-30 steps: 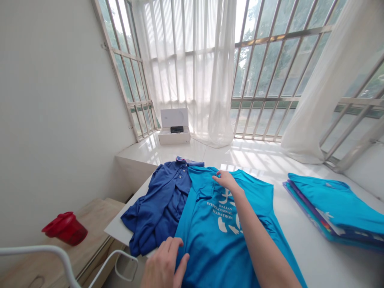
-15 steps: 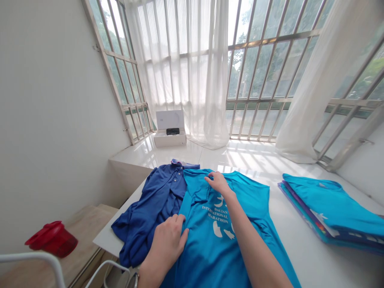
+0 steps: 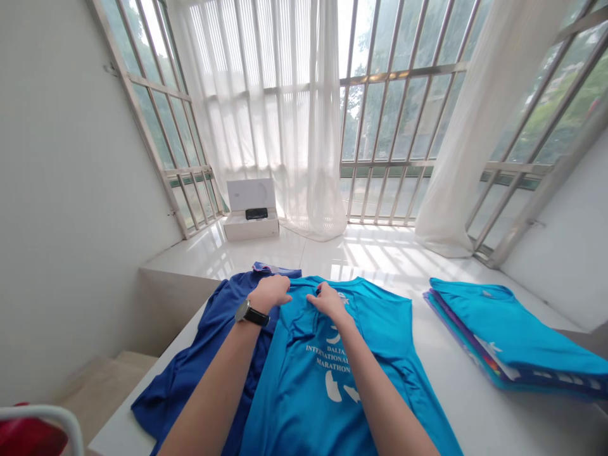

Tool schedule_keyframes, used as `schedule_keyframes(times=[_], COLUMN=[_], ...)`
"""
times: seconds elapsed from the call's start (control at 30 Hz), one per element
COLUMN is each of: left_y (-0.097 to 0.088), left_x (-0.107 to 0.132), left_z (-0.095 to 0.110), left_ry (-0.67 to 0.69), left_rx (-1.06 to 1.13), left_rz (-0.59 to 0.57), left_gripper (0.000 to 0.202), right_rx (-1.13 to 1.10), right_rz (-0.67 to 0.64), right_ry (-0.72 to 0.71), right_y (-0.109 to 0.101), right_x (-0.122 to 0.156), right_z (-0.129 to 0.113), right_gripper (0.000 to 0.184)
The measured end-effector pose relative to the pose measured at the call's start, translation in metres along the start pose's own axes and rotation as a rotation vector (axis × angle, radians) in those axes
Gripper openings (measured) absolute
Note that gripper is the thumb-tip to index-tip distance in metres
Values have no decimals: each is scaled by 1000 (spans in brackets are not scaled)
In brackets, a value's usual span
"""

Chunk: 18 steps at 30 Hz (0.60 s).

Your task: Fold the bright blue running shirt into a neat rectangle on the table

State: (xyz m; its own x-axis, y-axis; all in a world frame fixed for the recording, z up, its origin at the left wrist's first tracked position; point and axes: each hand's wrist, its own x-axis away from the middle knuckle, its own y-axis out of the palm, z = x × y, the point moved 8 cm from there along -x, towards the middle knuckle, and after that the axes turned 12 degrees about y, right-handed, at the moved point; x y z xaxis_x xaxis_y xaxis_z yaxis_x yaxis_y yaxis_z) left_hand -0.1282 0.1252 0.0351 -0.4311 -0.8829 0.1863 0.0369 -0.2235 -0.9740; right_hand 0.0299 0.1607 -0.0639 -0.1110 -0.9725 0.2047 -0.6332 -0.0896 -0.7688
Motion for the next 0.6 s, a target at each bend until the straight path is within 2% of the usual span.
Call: schedule_keyframes(times=[0.1, 0.23, 0.4, 0.53, 0.6], left_y=[13, 35, 50, 49, 51], left_x=[-31, -51, -56, -56, -57], left_z=[-17, -34, -42, -42, -43], left_ry=[25, 52, 65, 76, 81], left_rx=[53, 117, 117, 101, 96], left_rz=[-29, 7, 119, 236, 249], left_gripper=[32, 42, 42, 45, 41], right_rx=[-13, -38, -55, -80, -109], right_rz=[-16, -41, -67, -61, -59], right_ry=[21, 25, -14, -50, -64], right_y=[2, 2, -1, -6, -9], right_x=[-2, -5, -3, 0, 0], right_z=[3, 6, 2, -2, -3], right_gripper=[51, 45, 18, 19, 19])
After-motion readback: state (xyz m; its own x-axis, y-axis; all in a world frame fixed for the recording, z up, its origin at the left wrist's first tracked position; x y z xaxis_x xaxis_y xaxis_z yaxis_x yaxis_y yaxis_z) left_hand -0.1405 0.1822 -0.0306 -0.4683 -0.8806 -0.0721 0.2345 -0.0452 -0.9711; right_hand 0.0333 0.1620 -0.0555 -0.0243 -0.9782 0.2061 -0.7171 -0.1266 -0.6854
